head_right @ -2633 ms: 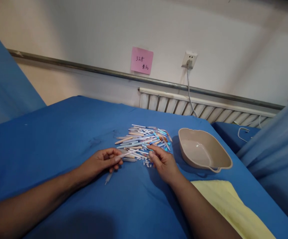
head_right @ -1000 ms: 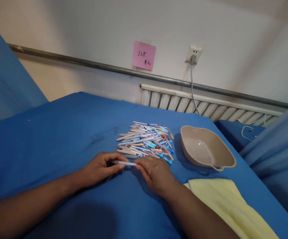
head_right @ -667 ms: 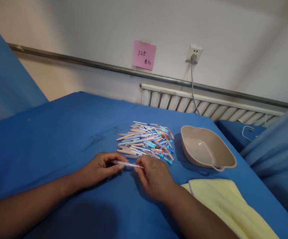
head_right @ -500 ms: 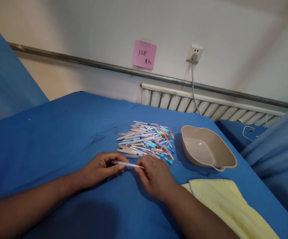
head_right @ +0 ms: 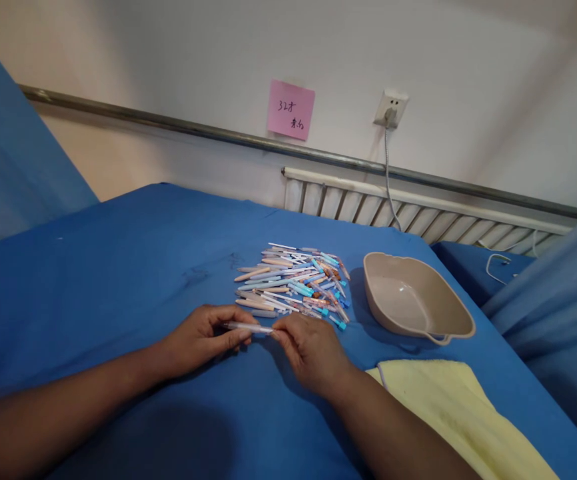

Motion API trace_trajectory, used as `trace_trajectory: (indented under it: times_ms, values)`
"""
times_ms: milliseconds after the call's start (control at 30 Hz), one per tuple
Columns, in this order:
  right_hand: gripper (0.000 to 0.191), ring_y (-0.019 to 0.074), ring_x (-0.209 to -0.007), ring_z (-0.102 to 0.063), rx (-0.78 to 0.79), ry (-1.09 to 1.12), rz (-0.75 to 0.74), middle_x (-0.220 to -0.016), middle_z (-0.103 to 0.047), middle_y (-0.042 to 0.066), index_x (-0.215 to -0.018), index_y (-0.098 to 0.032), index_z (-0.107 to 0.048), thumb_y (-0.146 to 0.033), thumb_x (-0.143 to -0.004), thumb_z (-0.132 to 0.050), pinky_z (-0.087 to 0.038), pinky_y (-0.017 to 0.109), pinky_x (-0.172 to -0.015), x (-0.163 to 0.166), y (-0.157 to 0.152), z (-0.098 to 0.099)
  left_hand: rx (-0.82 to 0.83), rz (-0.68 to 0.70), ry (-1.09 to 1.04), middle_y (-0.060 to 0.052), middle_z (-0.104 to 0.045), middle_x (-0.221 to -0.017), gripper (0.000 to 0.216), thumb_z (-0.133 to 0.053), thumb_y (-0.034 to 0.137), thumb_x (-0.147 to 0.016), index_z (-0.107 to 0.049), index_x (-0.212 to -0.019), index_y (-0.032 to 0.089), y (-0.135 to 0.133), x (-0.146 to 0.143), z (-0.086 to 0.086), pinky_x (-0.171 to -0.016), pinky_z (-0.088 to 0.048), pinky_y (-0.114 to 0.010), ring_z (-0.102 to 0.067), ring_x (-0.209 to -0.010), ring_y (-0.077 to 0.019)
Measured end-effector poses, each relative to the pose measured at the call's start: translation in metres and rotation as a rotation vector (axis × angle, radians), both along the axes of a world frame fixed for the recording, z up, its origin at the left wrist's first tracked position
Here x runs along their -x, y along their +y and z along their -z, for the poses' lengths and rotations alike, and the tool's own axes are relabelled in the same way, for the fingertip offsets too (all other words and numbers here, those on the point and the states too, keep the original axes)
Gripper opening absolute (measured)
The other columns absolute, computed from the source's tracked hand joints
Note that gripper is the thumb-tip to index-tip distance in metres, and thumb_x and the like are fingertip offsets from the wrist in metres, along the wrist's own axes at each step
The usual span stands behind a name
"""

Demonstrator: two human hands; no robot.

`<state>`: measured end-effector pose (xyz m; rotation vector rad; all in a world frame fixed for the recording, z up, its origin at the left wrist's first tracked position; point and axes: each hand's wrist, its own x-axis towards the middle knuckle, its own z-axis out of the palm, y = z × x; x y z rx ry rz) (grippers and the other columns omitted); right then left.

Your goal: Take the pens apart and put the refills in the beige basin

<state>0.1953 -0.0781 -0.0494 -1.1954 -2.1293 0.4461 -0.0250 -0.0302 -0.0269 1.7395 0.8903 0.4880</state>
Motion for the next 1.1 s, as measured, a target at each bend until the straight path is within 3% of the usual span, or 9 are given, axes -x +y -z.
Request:
trace_trajectory:
  times_ms: [200,500,800,1000,1100]
  values:
    - [0.017,0.0132,-0.073,-0.06,0.028,0.046,-0.024,-0.079,-0.066,0.001,-0.095,-0.023,-0.061,-0.024,-0.092,-0.045,-0.042,0.024,-0.066,0.0017,0.0001,0.0005,0.024,0.021,-0.027,-0.001,-0.064,-0.07,0.025,-0.057,0.036,-0.082,-0.065,-0.093,0.015,-0.0008,-0.0006,0.002,-0.051,-0.042,-0.019,-0.055,-0.059,-0.01]
    - [0.011,0.0143,-0.072,-0.059,0.019,-0.008,0.021,-0.081,-0.064,0.001,-0.096,-0.021,-0.054,-0.023,-0.085,-0.054,-0.04,0.024,-0.062,0.0041,-0.0047,-0.0022,-0.063,0.014,-0.007,0.001,-0.062,-0.066,0.023,-0.058,0.035,-0.081,-0.067,-0.091,0.016,0.0003,-0.001,0.0025,-0.053,-0.04,-0.019,-0.051,-0.057,-0.0095]
    - [0.009,0.0131,-0.067,-0.058,0.057,-0.033,-0.005,-0.076,-0.064,0.0,-0.093,-0.021,-0.056,-0.027,-0.09,-0.049,-0.039,0.024,-0.06,0.0027,-0.0016,0.0018,-0.259,0.005,0.042,-0.002,-0.068,-0.082,0.018,-0.059,0.03,-0.08,-0.069,-0.09,0.018,0.0007,-0.0017,0.0026,-0.07,-0.045,-0.023,-0.059,-0.076,-0.0151]
    - [0.012,0.0135,-0.066,-0.057,0.033,0.001,0.03,-0.073,-0.063,0.0,-0.093,-0.022,-0.057,-0.027,-0.091,-0.046,-0.04,0.024,-0.061,0.0047,-0.0027,-0.0005,-0.124,-0.043,-0.062,-0.003,-0.064,-0.092,0.047,-0.062,0.037,-0.078,-0.053,-0.121,0.019,-0.0013,-0.0004,-0.0027,-0.069,-0.048,-0.026,-0.058,-0.077,-0.0151]
    - [0.012,0.0138,-0.067,-0.058,0.017,0.006,0.04,-0.074,-0.063,0.001,-0.093,-0.021,-0.057,-0.027,-0.091,-0.046,-0.04,0.025,-0.062,0.004,-0.002,0.0005,-0.068,-0.082,-0.02,-0.002,-0.062,-0.074,0.033,-0.05,0.044,-0.086,-0.062,-0.094,0.015,0.0008,0.0002,-0.0013,-0.058,-0.045,-0.023,-0.056,-0.064,-0.0127]
